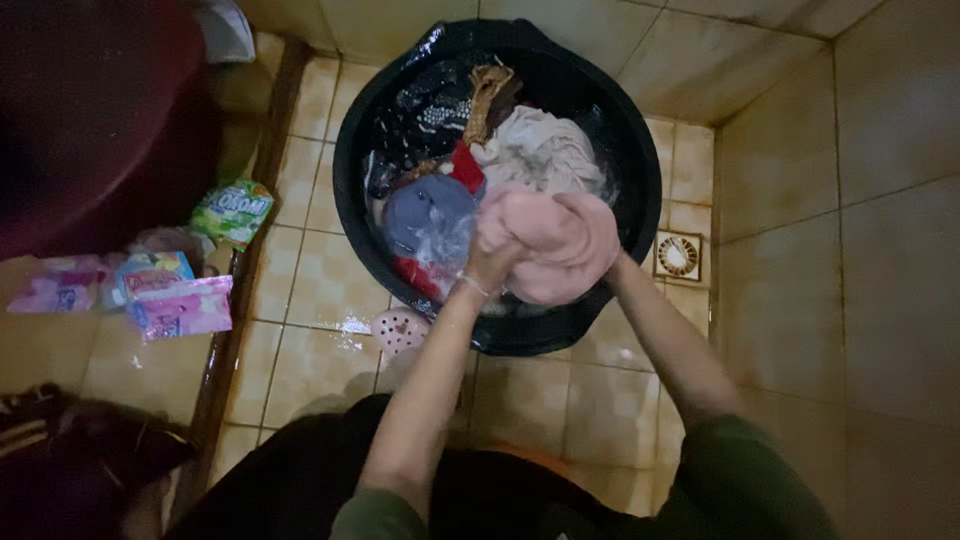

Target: The person washes various pieces of clothing by hand in a black basin filled with soapy water. They scrub, rinse, and wring out each item individually, then place the cleaned clothes on the tiled floor beside the basin.

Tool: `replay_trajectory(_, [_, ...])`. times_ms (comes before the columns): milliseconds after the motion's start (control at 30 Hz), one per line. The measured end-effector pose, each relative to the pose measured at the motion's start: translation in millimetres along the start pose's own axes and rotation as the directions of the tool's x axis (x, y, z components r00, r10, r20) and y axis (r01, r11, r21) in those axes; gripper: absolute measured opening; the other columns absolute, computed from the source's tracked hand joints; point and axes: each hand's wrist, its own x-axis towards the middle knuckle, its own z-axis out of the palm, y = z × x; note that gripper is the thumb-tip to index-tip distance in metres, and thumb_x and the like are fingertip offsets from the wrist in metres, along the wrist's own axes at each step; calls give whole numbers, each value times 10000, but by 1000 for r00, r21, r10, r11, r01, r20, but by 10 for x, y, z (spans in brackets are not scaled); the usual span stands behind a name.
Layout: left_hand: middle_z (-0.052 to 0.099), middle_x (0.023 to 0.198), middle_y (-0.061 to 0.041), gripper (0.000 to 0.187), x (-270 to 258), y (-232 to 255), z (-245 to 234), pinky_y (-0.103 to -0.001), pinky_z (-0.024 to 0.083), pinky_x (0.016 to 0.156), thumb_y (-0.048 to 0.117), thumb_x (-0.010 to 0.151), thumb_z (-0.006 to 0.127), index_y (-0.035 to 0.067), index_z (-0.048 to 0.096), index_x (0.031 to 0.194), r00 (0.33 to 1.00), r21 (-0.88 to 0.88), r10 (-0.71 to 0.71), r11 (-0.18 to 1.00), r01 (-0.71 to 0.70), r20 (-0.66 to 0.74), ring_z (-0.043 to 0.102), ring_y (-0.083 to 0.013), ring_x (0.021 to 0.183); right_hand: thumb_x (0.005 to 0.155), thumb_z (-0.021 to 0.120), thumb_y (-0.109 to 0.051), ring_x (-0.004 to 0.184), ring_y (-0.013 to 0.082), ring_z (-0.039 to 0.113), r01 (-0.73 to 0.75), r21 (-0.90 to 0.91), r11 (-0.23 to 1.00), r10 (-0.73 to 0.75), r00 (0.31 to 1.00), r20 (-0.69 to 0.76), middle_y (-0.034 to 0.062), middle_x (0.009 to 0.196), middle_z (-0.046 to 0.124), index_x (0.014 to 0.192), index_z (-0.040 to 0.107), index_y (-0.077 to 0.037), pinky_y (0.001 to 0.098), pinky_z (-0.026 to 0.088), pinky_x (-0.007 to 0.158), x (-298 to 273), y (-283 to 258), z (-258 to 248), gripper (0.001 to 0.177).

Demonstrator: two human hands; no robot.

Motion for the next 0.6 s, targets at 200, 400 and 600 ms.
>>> replay_trajectory(200, [683,1119,-143,538,-254,873,578,-472,516,902,258,693,840,115,676,1185,923,577,310,721,-385,228,641,-345,1055,628,856,-308,1162,364,489,57,-40,998,-51,989,139,225,1322,427,1409,240,-37,457,437,950,238,106,-215,1030])
replay_trajectory(400, [688,1167,-70,424,-461,900,1006,-490,526,904,381,820,739,193,663,1192,788,605,247,526,-597,563,667,-292,1082,639,843,-311,1141,368,503,15,-129,992,7,986,164,225,1296,447,1392,265,-45,461,443,935,396,213,-505,986])
replay_trajectory(600, [688,1150,-115,441,-785,143,1405,-465,554,717,428,759,674,189,663,1129,747,696,205,270,-665,633,708,-303,906,649,829,-314,1120,372,517,-28,-221,975,51,994,98,224,1270,467,1376,290,-54,465,449,919,324,122,-439,941])
